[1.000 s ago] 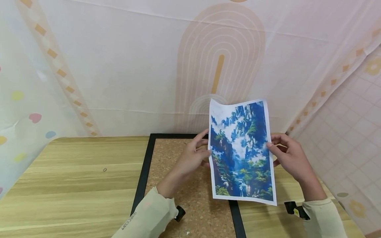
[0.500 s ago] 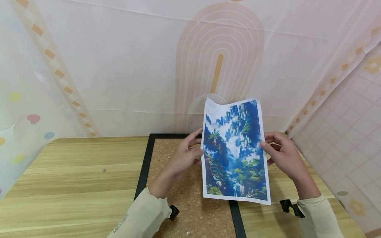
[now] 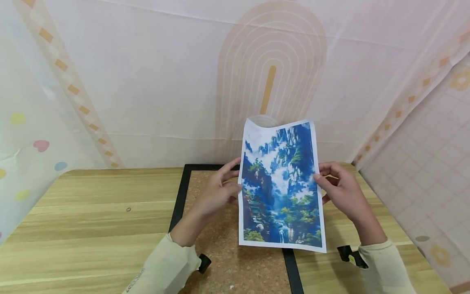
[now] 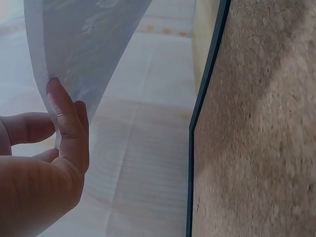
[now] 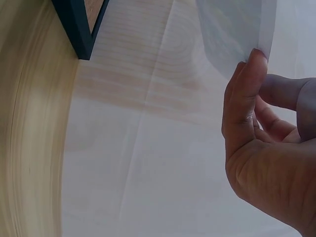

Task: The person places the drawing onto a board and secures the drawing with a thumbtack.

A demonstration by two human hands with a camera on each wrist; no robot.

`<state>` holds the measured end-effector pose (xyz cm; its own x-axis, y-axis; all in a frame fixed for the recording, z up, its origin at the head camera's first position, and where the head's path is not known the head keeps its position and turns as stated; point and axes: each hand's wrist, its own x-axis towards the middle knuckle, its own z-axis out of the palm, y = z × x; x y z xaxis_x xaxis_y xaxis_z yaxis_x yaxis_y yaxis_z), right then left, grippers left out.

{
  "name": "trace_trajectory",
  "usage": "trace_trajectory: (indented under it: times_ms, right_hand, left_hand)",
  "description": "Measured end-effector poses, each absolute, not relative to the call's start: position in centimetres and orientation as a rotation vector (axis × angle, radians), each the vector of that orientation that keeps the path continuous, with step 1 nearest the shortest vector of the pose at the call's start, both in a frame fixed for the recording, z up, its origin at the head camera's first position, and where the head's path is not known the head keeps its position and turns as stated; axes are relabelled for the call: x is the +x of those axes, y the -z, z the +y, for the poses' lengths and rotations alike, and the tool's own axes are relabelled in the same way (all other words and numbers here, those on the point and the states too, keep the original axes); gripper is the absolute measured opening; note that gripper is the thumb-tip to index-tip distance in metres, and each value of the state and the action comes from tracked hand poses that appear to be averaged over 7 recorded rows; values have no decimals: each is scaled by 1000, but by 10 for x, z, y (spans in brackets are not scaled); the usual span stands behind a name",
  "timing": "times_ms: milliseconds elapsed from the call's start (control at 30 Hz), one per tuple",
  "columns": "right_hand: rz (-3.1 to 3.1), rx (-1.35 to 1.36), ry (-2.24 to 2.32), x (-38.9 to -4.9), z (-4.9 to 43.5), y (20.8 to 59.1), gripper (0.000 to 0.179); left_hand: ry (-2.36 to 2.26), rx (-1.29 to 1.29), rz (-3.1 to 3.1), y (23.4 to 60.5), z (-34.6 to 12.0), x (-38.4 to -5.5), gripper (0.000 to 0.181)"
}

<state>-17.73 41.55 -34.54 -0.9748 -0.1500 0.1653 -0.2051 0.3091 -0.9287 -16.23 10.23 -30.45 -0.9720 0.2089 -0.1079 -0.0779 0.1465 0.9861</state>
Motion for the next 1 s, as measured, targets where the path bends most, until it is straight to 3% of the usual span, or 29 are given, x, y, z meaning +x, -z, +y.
trace_trajectory:
  times_ms: [1000]
  right_hand:
    - [-2366,376,-1919,-180,416,357,28]
  left_hand:
    - [-1837,142,2245,300,103,-164,69]
